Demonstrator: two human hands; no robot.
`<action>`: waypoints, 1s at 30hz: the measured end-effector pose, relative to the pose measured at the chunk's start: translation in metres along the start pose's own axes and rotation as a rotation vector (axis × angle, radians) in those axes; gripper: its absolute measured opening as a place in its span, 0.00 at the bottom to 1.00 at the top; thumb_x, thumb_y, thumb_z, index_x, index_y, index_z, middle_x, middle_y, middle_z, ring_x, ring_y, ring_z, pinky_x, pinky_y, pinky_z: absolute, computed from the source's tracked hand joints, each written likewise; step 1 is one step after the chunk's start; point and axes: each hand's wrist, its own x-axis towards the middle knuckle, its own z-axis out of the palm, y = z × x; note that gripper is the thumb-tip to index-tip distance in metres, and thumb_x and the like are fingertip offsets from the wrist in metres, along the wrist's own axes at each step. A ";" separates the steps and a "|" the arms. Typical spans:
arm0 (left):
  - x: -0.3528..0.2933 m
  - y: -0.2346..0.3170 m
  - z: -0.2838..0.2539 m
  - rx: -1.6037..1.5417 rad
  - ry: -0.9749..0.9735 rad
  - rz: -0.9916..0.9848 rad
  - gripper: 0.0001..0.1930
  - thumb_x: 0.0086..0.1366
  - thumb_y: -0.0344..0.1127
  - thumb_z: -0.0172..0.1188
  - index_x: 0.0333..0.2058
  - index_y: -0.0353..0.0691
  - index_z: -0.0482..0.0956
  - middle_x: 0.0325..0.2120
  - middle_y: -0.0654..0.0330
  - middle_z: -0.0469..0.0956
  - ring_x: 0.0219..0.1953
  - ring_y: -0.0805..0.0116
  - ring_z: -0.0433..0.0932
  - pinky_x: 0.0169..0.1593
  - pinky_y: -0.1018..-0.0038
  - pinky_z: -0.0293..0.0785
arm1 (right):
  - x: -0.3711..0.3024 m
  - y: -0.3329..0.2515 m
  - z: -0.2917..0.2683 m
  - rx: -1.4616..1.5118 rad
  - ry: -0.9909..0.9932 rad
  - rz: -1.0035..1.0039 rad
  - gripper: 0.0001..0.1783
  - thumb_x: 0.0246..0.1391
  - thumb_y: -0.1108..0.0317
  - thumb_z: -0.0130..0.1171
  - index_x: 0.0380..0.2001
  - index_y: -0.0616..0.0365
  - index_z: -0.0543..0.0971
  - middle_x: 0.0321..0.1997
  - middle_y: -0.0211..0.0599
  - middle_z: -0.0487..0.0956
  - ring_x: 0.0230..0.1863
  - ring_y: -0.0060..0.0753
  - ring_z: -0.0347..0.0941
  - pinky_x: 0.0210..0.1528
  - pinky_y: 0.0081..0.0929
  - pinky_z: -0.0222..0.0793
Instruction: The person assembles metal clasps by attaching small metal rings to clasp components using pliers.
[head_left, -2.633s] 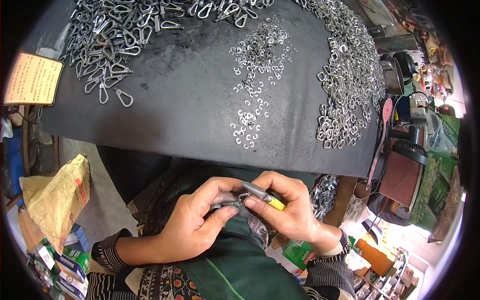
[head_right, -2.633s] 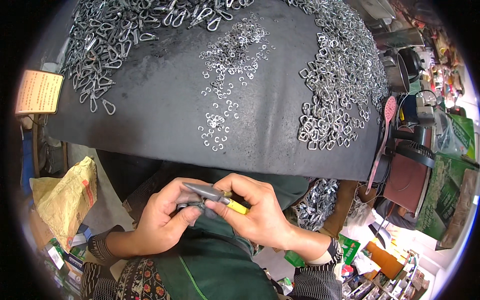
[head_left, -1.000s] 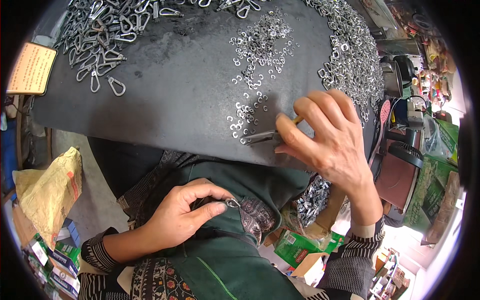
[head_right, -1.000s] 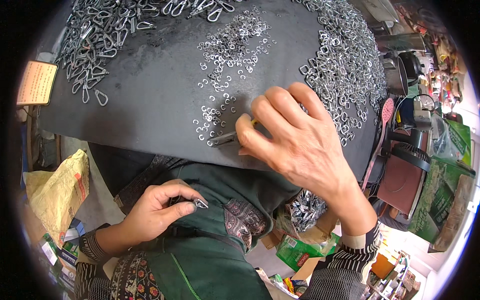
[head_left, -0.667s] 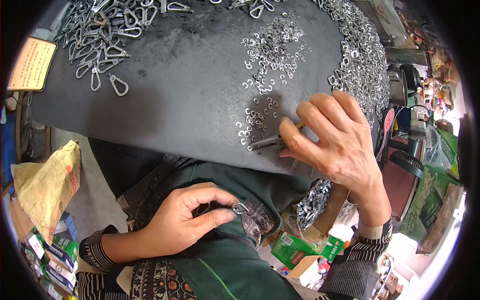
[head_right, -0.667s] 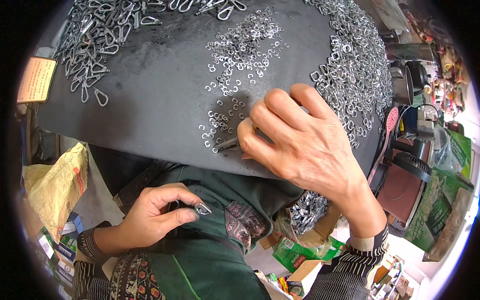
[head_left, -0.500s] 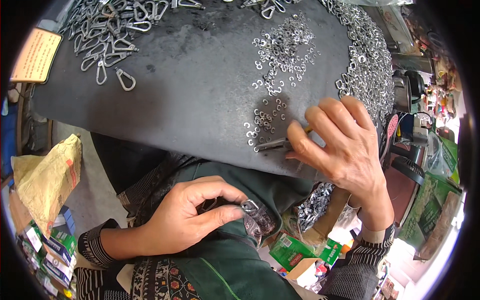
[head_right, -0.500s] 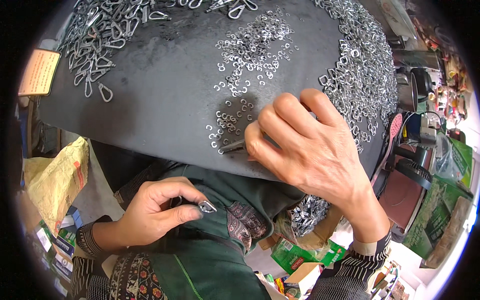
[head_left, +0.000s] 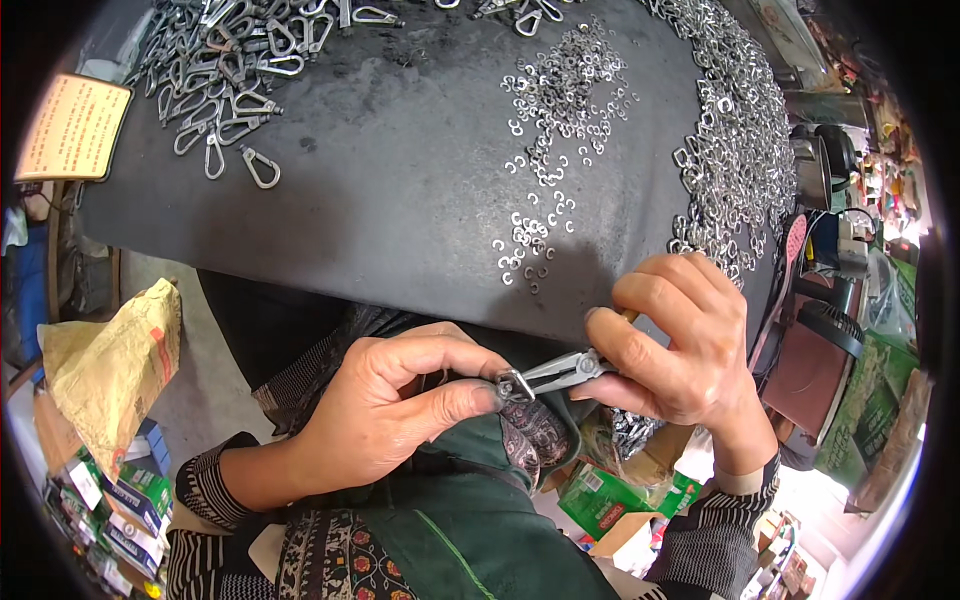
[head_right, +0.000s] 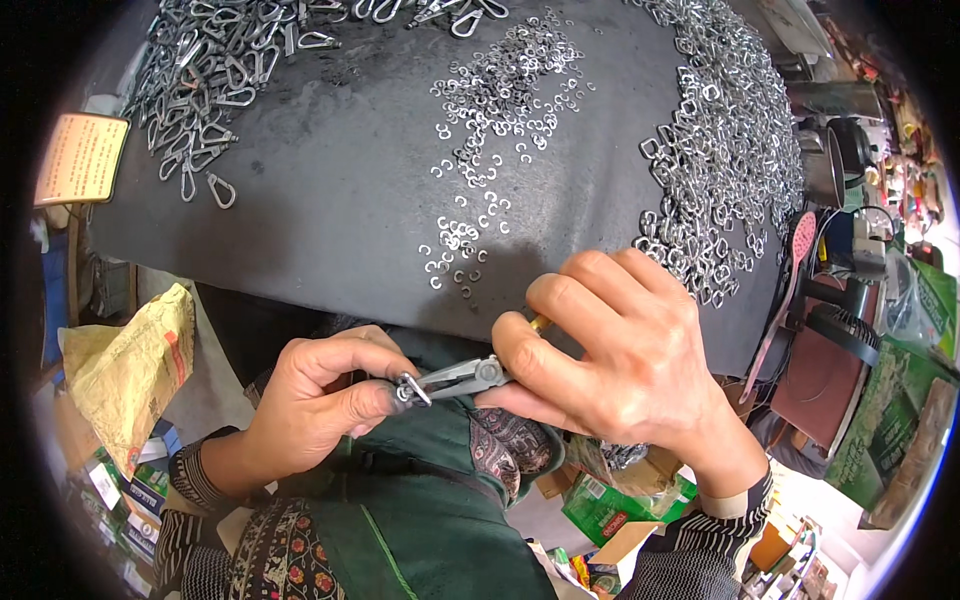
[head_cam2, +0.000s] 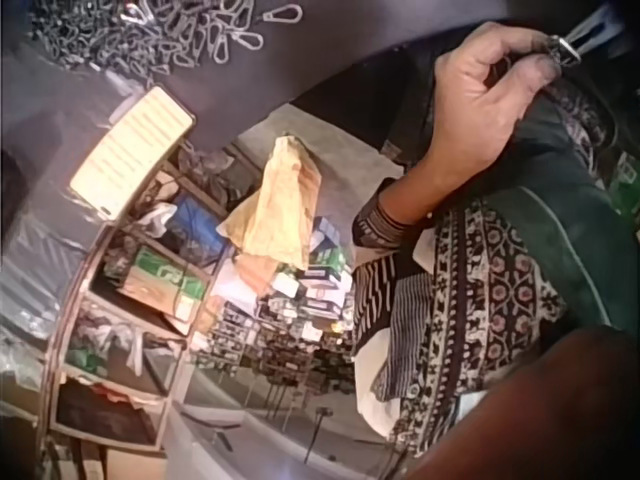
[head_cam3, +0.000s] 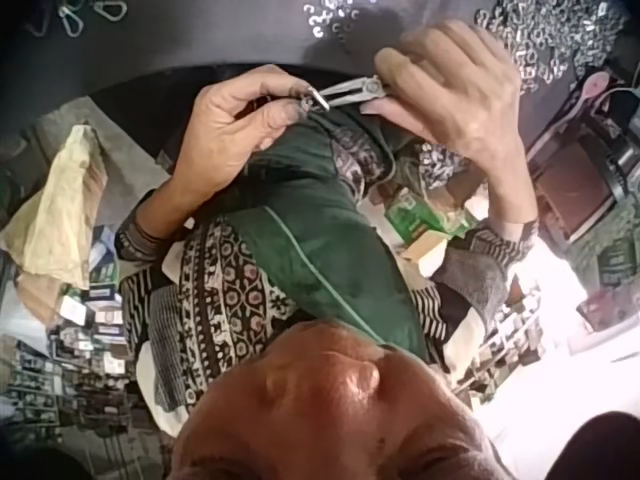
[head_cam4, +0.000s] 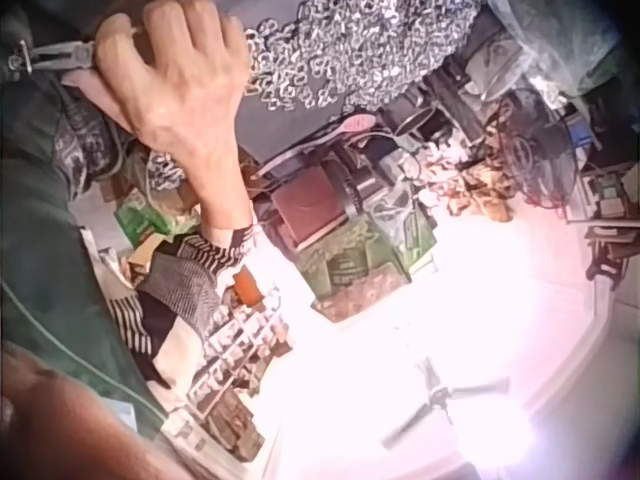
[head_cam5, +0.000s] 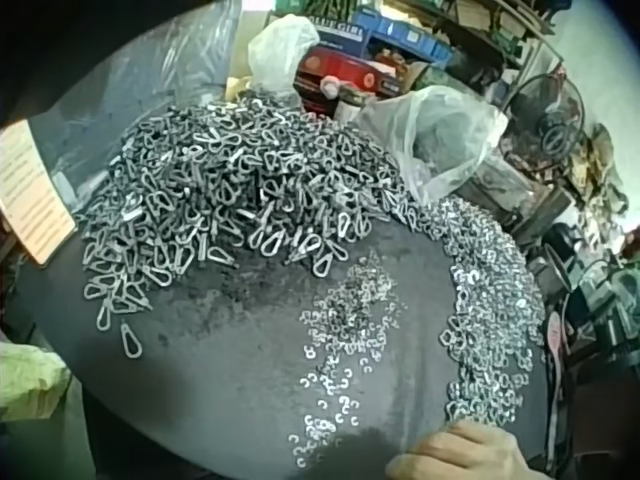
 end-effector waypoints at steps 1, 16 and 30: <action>0.001 0.001 0.000 0.005 -0.002 -0.001 0.09 0.67 0.31 0.61 0.42 0.31 0.80 0.35 0.62 0.76 0.24 0.83 0.68 0.27 0.83 0.65 | -0.001 0.000 0.000 0.000 0.005 0.003 0.20 0.41 0.48 0.67 0.30 0.52 0.77 0.29 0.29 0.72 0.28 0.32 0.71 0.27 0.28 0.62; -0.021 -0.002 0.009 -0.185 0.051 -0.326 0.12 0.67 0.29 0.59 0.47 0.34 0.79 0.32 0.65 0.77 0.31 0.79 0.72 0.36 0.81 0.68 | -0.037 -0.037 -0.008 -0.014 -0.063 0.284 0.17 0.41 0.58 0.70 0.29 0.55 0.77 0.23 0.30 0.67 0.25 0.31 0.67 0.25 0.28 0.63; -0.009 -0.050 -0.015 -0.418 0.066 -0.425 0.13 0.74 0.29 0.45 0.50 0.29 0.73 0.42 0.49 0.77 0.38 0.60 0.83 0.40 0.72 0.81 | -0.048 0.091 0.032 -0.571 0.335 0.628 0.05 0.45 0.72 0.62 0.27 0.57 0.76 0.27 0.37 0.76 0.32 0.42 0.76 0.33 0.37 0.71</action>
